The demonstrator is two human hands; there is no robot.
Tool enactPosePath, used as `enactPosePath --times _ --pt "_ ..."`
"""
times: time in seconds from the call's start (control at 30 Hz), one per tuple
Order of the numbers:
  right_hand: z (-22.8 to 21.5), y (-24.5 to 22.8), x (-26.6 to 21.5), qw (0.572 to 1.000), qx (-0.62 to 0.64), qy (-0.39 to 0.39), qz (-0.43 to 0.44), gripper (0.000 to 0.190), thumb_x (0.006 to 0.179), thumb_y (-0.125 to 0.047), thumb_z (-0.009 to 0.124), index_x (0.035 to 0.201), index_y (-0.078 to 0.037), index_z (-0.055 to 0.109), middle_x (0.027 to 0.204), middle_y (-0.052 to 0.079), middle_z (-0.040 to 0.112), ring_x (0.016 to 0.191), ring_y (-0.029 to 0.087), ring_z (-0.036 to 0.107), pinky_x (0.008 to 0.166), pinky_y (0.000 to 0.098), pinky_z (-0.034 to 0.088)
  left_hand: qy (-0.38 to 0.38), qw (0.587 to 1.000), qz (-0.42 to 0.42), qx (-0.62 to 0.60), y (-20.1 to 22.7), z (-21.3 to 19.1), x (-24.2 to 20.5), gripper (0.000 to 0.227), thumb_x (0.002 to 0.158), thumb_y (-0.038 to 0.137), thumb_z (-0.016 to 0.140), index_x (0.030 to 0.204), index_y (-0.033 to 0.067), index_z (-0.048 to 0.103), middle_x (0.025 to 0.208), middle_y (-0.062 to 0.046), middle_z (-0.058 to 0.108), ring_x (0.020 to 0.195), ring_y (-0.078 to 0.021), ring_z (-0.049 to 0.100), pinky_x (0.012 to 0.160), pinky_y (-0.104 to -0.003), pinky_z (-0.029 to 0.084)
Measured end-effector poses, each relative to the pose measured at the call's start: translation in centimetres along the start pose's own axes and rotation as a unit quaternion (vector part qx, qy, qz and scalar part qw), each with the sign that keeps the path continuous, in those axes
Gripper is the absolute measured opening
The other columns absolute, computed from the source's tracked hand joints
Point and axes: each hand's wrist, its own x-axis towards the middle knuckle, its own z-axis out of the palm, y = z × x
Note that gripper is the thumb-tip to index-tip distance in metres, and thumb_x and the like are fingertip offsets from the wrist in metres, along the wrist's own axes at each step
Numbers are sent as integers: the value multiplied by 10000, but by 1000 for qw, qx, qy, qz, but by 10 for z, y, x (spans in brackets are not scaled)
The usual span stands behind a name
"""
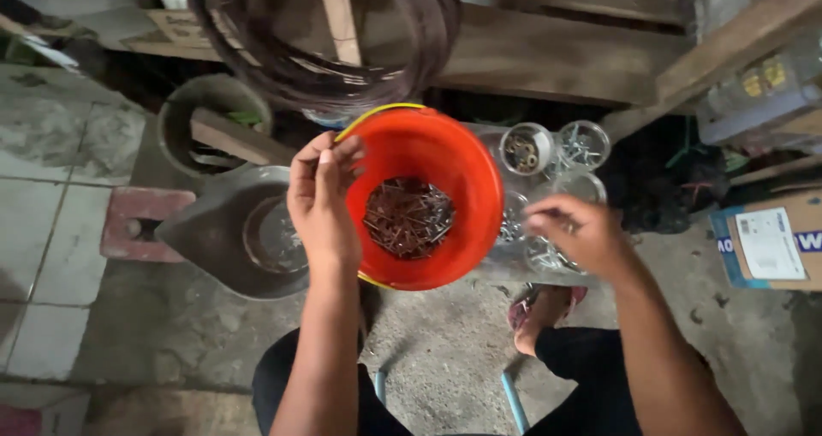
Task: The person sorts mixed fasteners from a red bucket into several clear jars. They pick up handfuls of nails and screws, separate them by type, and place each category into a corresponding jar on the floor.
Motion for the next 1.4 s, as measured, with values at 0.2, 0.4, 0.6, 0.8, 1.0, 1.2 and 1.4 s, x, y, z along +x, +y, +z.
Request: enactPosePath --times 0.2,0.4,0.6,0.8,1.0,1.2,1.4 --pt "71 -74 67 926 -177 -304 -135 220 971 -202 622 1072 -26 705 986 229 746 1001 441 683 912 546 544 9 1000 -2 -22 7 -5 3 245 1057 172 544 1238 19 609 1057 -200 759 909 -213 748 803 -287 585" --pt "199 74 151 889 -197 -340 -234 307 897 -244 700 1149 -68 701 1102 191 748 1046 418 695 914 554 580 17 998 -13 -61 12 -11 6 238 1052 157 557 1237 19 618 1038 -203 767 868 -208 758 760 -274 593" --pt "281 186 156 930 -156 -221 -249 208 960 -260 681 1034 -66 701 987 146 690 1022 314 672 985 374 553 5 997 -18 -81 14 -20 12 259 1059 154 534 1274 20 589 1040 -210 754 885 -237 758 762 -286 591" --pt "243 161 139 924 -166 -240 -248 300 1012 -291 485 992 -61 678 938 159 674 902 328 668 866 398 548 0 998 -24 -64 14 -20 10 259 1055 163 541 1262 16 589 1036 -218 752 883 -259 762 775 -317 594" --pt "178 43 135 885 -352 -296 -74 254 927 -231 644 1141 -299 764 1046 36 752 996 243 743 874 360 604 -4 998 -21 -64 7 -16 9 256 1059 159 525 1258 8 586 1048 -222 746 892 -263 755 780 -333 584" --pt "97 -22 111 957 104 -255 88 515 793 -111 876 1264 -27 687 1100 203 757 725 230 759 569 282 658 -6 998 -17 -59 6 -10 8 261 1061 154 519 1264 1 580 1040 -220 746 876 -250 754 774 -324 591" --pt "71 -15 98 940 248 -234 6 384 808 52 805 1175 98 704 895 246 729 633 251 747 584 356 653 -22 998 -30 -54 -4 -4 6 272 1060 154 525 1271 -8 582 1042 -210 745 871 -234 749 771 -317 597"
